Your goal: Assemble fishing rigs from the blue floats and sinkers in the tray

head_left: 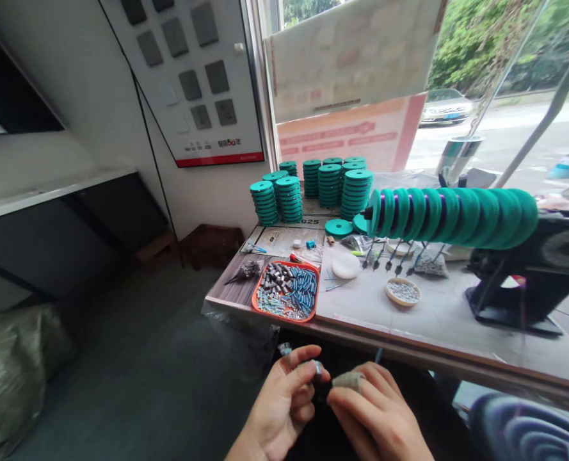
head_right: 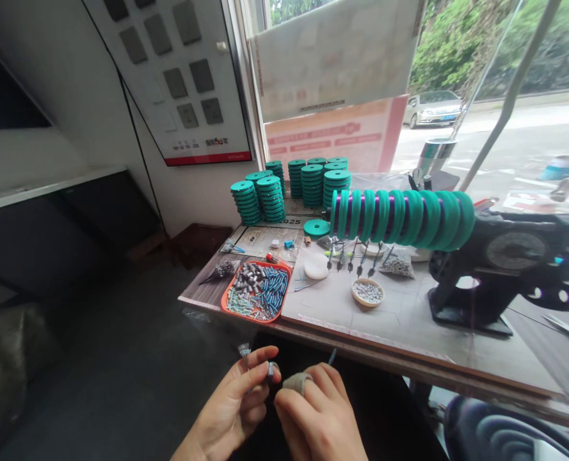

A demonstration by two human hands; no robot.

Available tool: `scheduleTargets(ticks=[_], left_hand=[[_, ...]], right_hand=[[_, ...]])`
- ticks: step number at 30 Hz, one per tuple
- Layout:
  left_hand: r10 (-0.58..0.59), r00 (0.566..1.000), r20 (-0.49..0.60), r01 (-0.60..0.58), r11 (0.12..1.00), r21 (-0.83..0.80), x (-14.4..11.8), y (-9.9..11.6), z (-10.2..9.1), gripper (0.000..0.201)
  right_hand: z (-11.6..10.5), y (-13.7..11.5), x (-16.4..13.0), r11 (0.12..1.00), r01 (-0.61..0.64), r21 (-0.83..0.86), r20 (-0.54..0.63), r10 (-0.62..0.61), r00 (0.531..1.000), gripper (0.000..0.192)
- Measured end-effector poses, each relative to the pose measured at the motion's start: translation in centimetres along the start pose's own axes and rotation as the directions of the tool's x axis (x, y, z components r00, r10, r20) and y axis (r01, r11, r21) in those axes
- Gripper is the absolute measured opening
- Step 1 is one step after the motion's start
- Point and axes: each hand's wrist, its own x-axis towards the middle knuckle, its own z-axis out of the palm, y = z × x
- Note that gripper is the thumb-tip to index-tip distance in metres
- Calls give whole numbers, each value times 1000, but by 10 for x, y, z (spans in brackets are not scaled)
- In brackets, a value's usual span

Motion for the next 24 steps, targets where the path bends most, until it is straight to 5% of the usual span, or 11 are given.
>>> scheduleTargets(ticks=[15,24], left_hand=[[-19,1000,16,19,1000,14,0,0,0,42],[40,999,-18,-40,999,-5,-5,-1,5,52]], right_hand=[[1,-1,1,1000,14,-5,34,-14,999,13],[-1,0,0,994,-75,-77,-53,71,996,15]])
